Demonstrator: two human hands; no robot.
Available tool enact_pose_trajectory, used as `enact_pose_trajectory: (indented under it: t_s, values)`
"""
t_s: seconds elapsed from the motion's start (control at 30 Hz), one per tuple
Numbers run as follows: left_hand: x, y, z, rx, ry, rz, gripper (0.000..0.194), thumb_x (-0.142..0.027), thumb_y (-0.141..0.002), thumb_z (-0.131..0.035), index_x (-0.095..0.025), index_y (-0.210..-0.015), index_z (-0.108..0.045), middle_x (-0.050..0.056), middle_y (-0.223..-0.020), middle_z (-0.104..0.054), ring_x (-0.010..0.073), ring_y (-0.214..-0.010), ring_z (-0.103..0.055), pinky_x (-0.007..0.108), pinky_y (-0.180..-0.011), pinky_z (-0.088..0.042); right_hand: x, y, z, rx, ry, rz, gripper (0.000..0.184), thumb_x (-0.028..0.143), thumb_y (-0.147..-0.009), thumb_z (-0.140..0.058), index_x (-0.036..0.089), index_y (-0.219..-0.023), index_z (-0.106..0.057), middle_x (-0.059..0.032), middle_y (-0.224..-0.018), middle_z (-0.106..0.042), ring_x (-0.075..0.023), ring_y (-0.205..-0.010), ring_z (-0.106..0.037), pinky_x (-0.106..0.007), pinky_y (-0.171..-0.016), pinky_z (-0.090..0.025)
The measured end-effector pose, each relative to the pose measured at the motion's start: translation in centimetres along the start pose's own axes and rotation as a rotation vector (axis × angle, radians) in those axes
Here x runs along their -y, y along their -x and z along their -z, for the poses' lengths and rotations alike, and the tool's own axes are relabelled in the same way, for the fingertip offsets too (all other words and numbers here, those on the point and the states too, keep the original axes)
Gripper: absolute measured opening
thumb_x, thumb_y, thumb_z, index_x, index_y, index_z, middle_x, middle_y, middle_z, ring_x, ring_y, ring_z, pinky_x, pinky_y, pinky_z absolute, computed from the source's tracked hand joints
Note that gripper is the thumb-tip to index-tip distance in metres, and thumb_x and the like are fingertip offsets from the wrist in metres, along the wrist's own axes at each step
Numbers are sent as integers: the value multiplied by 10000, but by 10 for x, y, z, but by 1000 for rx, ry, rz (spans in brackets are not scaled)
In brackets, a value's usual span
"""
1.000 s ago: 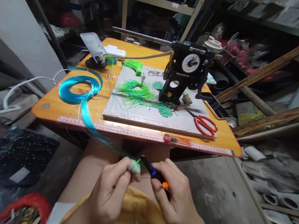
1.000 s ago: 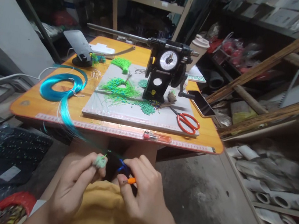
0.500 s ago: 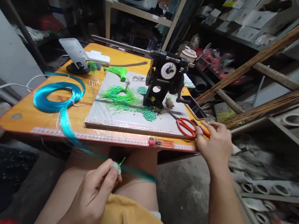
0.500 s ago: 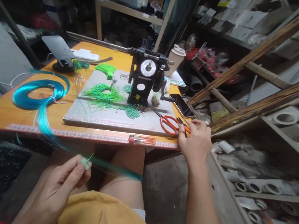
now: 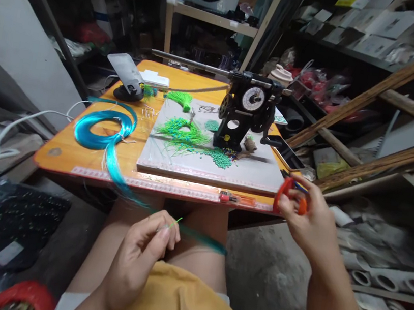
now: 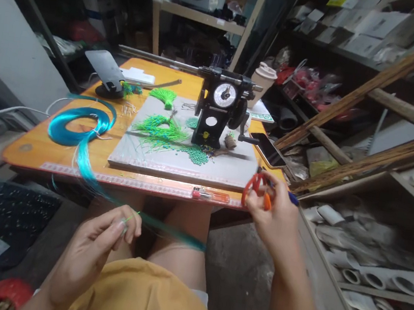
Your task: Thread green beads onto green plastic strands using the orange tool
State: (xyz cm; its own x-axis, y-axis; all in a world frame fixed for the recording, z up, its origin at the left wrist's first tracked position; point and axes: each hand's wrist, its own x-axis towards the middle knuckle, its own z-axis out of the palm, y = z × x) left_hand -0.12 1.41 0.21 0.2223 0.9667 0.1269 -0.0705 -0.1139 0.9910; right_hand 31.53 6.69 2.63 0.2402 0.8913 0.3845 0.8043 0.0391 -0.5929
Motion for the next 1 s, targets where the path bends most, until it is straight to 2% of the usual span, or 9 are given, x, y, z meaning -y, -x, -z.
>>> enact_pose_trajectory:
  t_s: [0.1, 0.2, 0.27, 0.37, 0.47, 0.63, 0.77, 0.93, 1.0]
  values:
    - [-4, -1, -1, -14, -62, -46, 312, -270, -1011, -442, -195, -747, -591, 52, -842, -618, 205, -849, -582, 304, -779, -420, 35, 43, -6, 332, -526, -67, 428, 410, -910, -574, 210, -1280, -492, -14, -747, -622, -166, -595, -578, -257, -501, -464]
    - [-6, -2, -3, -27, -94, -101, 272, -243, -1003, -450, -198, -830, -656, 68, -911, -664, 228, -942, -615, 322, -859, -437, 70, 79, -20, 741, -684, -96, 315, 463, -898, -631, 225, -1074, -522, 56, -646, -510, -103, -507, -418, -209, -452, -355]
    - [-7, -1, -4, -32, -105, -131, 260, -233, -1003, -448, -201, -885, -678, 71, -936, -676, 231, -966, -623, 326, -878, -446, 87, 94, -30, 853, -646, -16, 360, 529, -864, -668, 224, -993, -530, 64, -640, -492, -104, -540, -401, -217, -498, -366]
    - [-8, 1, -5, -24, -101, -154, 256, -226, -1001, -451, -205, -923, -694, 68, -930, -684, 222, -957, -631, 313, -854, -464, 101, 104, -45, 854, -605, 109, 504, 714, -853, -567, 215, -918, -554, 56, -635, -497, -113, -564, -419, -242, -556, -384]
    - [-7, 3, -6, -16, -73, -138, 268, -220, -1004, -448, -206, -924, -703, 73, -923, -683, 223, -962, -627, 309, -834, -478, 103, 108, -54, 825, -676, 121, 628, 807, -849, -416, 202, -879, -580, 41, -636, -497, -122, -575, -432, -253, -577, -395]
    - [-5, 6, -8, -4, -35, -154, 271, -229, -1007, -452, -200, -900, -700, 80, -899, -670, 229, -969, -611, 306, -805, -485, 101, 110, -58, 802, -738, 87, 546, 700, -895, -507, 179, -899, -670, 53, -601, -442, -110, -559, -394, -241, -599, -402]
    - [-5, 6, -8, 7, -36, -148, 272, -227, -1009, -456, -196, -885, -696, 74, -880, -661, 219, -919, -613, 309, -798, -480, 101, 110, -59, 769, -695, 120, 580, 696, -911, -486, 174, -1078, -674, 64, -577, -431, -107, -515, -399, -243, -585, -405]
    - [-2, 5, -5, 10, -60, -114, 263, -224, -1018, -445, -205, -926, -690, 65, -930, -670, 210, -930, -619, 313, -839, -459, 98, 103, -51, 726, -596, 165, 483, 631, -945, -498, 185, -862, -662, 40, -593, -532, -89, -460, -453, -216, -499, -392]
    - [1, 5, -4, 3, -82, -87, 266, -231, -1023, -437, -204, -915, -678, 64, -956, -668, 214, -967, -616, 316, -860, -440, 89, 87, -40, 636, -479, 186, 446, 587, -970, -483, 187, -900, -668, 19, -600, -609, -110, -472, -529, -213, -498, -421]
